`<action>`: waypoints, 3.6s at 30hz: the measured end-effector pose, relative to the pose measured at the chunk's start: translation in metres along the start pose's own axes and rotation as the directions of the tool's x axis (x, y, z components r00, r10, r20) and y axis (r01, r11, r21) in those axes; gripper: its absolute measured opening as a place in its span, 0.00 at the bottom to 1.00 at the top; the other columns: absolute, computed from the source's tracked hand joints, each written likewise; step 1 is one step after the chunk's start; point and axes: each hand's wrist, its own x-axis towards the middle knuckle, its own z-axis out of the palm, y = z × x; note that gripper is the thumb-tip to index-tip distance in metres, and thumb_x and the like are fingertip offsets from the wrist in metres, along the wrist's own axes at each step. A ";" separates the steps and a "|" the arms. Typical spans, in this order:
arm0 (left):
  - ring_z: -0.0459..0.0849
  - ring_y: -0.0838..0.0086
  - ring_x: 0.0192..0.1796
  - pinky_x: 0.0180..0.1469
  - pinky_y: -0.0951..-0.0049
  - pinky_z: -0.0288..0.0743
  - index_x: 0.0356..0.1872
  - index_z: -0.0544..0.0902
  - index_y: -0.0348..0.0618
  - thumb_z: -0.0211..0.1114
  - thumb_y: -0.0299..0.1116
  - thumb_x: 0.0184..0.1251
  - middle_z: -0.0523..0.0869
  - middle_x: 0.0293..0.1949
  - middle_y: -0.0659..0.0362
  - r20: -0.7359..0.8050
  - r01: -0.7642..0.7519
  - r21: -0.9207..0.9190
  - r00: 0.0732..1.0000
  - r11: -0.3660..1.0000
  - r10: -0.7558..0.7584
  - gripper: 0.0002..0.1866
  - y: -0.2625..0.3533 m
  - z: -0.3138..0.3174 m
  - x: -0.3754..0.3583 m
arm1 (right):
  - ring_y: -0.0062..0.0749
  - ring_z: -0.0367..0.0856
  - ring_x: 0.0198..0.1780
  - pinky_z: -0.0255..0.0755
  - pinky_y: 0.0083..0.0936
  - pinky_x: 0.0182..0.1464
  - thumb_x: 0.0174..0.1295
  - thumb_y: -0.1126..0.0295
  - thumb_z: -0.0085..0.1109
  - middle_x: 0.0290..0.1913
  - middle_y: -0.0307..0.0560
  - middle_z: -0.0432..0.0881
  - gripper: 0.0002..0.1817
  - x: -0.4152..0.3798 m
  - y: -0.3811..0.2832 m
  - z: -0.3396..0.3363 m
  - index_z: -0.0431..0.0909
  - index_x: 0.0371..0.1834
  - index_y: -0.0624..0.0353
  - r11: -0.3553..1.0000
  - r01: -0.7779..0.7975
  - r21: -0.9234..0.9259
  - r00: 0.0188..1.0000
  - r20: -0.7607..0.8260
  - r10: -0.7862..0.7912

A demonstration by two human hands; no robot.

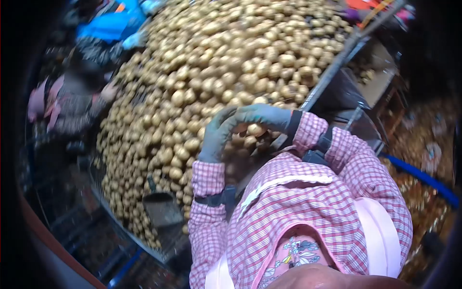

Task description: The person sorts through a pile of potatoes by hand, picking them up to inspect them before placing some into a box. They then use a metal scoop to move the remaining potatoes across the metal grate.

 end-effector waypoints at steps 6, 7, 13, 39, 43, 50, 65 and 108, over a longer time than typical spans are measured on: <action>0.79 0.88 0.36 0.35 0.87 0.72 0.58 0.85 0.38 0.66 0.28 0.72 0.88 0.44 0.66 0.108 -0.084 0.019 0.991 0.996 0.082 0.15 0.018 0.091 0.026 | 0.30 0.84 0.53 0.78 0.26 0.56 0.74 0.61 0.57 0.48 0.44 0.87 0.17 -0.088 0.000 -0.041 0.84 0.52 0.63 0.922 -0.034 0.386 0.858 -0.463 0.225; 0.79 0.89 0.37 0.37 0.87 0.72 0.58 0.85 0.39 0.65 0.28 0.73 0.87 0.44 0.66 0.106 -0.182 -0.010 0.978 0.983 0.182 0.15 0.012 0.104 0.031 | 0.29 0.84 0.51 0.78 0.26 0.54 0.72 0.59 0.59 0.49 0.45 0.87 0.18 -0.106 -0.019 -0.051 0.84 0.51 0.63 0.930 -0.040 0.366 0.817 -0.523 0.241; 0.79 0.66 0.62 0.66 0.67 0.72 0.68 0.76 0.38 0.64 0.36 0.65 0.81 0.60 0.49 0.258 -0.347 0.336 0.928 0.876 0.268 0.29 -0.042 0.081 0.043 | 0.36 0.78 0.62 0.73 0.29 0.63 0.78 0.61 0.46 0.63 0.50 0.79 0.23 -0.296 -0.017 -0.279 0.71 0.68 0.64 0.977 -0.132 0.167 0.550 -0.808 0.212; 0.87 0.59 0.52 0.54 0.64 0.82 0.59 0.83 0.44 0.65 0.38 0.59 0.86 0.54 0.47 -0.697 -0.032 0.210 0.696 0.977 0.173 0.25 -0.097 -0.176 -0.083 | 0.18 0.83 0.39 0.78 0.17 0.34 0.71 0.64 0.61 0.44 0.40 0.87 0.20 0.096 0.008 0.074 0.81 0.61 0.64 0.941 -0.317 0.115 0.933 -0.137 0.332; 0.89 0.58 0.36 0.36 0.63 0.84 0.59 0.81 0.39 0.60 0.38 0.62 0.88 0.49 0.45 -0.558 -0.383 -0.556 0.830 0.737 0.010 0.24 -0.086 -0.173 -0.145 | 0.26 0.86 0.40 0.80 0.29 0.40 0.70 0.60 0.61 0.46 0.44 0.88 0.20 0.117 0.026 0.082 0.82 0.61 0.58 0.951 -0.260 -0.167 0.964 -0.109 0.244; 0.88 0.63 0.35 0.29 0.70 0.83 0.47 0.82 0.40 0.61 0.39 0.73 0.87 0.38 0.54 -0.589 -0.263 -0.541 0.797 0.799 -0.136 0.13 -0.107 -0.176 -0.162 | 0.53 0.86 0.48 0.78 0.42 0.52 0.62 0.57 0.63 0.48 0.55 0.87 0.19 0.178 0.054 0.119 0.83 0.54 0.53 0.431 0.066 -0.900 0.998 0.060 -0.027; 0.85 0.54 0.60 0.62 0.60 0.76 0.64 0.80 0.44 0.68 0.48 0.61 0.86 0.57 0.45 -0.626 0.456 0.711 0.757 0.535 0.187 0.32 -0.006 -0.139 0.011 | 0.32 0.82 0.58 0.84 0.32 0.49 0.70 0.68 0.60 0.58 0.43 0.83 0.23 0.055 0.055 -0.005 0.74 0.68 0.59 0.980 -0.021 0.199 0.973 -0.220 0.066; 0.78 0.63 0.63 0.60 0.64 0.77 0.71 0.74 0.44 0.55 0.48 0.79 0.75 0.66 0.51 -0.061 -0.025 -0.195 0.998 0.981 0.014 0.27 0.008 0.110 0.093 | 0.37 0.87 0.46 0.86 0.31 0.50 0.69 0.54 0.65 0.49 0.49 0.86 0.25 -0.060 0.014 -0.065 0.77 0.60 0.59 0.292 0.151 0.944 0.865 -0.269 0.424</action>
